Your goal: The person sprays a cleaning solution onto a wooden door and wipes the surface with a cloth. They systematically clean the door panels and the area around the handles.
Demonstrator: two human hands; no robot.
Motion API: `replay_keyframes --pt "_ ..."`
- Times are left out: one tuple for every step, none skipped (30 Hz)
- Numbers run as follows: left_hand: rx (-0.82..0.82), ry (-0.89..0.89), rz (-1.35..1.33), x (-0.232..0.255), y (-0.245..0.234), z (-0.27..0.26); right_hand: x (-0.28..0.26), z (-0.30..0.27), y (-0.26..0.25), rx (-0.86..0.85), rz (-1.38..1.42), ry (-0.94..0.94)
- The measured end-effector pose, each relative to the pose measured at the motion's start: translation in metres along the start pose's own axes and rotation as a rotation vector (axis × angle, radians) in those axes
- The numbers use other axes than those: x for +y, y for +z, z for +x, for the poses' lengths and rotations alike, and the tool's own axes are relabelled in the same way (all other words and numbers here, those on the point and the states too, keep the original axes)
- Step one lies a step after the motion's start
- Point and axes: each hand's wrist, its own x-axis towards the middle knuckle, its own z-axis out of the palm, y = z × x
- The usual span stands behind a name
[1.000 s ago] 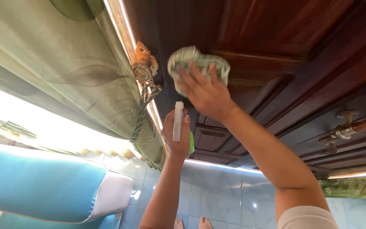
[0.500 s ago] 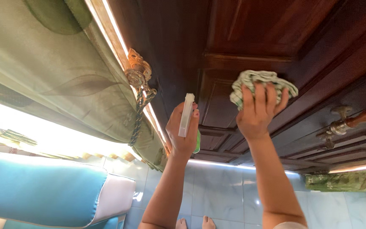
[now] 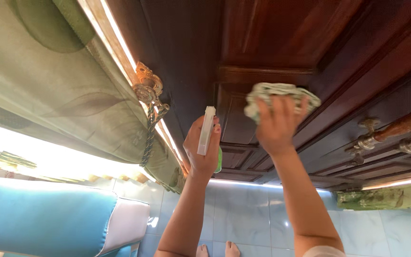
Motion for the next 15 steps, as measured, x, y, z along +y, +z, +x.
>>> replay_keyframes --pt "-0.003 -0.029 -0.026 0.0 0.002 0.001 0.005 -0.004 -0.002 0.026 -0.033 0.036" --pt "-0.006 -0.058 -0.052 0.001 0.004 0.002 0.008 -0.008 -0.006 0.053 -0.066 0.073" --pt "-0.01 -0.091 -0.075 0.002 0.005 0.002 0.009 -0.011 -0.008 0.075 -0.096 0.111" --pt "-0.01 -0.065 -0.066 0.003 0.006 0.001 0.007 -0.011 -0.007 0.058 -0.055 0.13" --pt "-0.011 -0.037 -0.057 0.004 0.006 0.001 -0.001 -0.009 -0.003 0.042 -0.015 0.151" --pt "-0.012 -0.008 -0.048 0.006 0.006 0.001 -0.01 -0.007 0.0 0.027 0.026 0.171" --pt "-0.011 -0.027 -0.06 0.008 0.007 0.002 -0.02 -0.001 0.002 -0.016 0.029 0.098" --pt "-0.01 -0.046 -0.072 0.01 0.007 0.003 -0.031 0.005 0.005 -0.059 0.032 0.024" --pt "-0.013 -0.069 -0.083 0.012 0.007 0.002 -0.042 0.012 0.009 -0.059 0.089 -0.029" --pt "-0.013 -0.054 -0.071 0.013 0.007 0.002 -0.049 0.019 0.012 -0.058 0.147 -0.082" --pt "-0.011 -0.038 -0.06 0.014 0.007 0.001 -0.05 0.023 0.012 -0.047 0.189 -0.087" --pt "-0.009 -0.021 -0.05 0.016 0.007 0.001 -0.05 0.025 0.012 -0.035 0.232 -0.093" --pt "-0.007 -0.025 -0.044 0.016 0.008 0.002 -0.048 0.027 0.012 -0.022 0.274 -0.102" --pt "-0.004 -0.029 -0.038 0.017 0.009 0.003 -0.042 0.025 0.011 -0.036 0.199 -0.112" --pt "-0.003 -0.037 -0.03 0.017 0.009 0.003 -0.031 0.019 0.009 -0.052 0.126 -0.12"
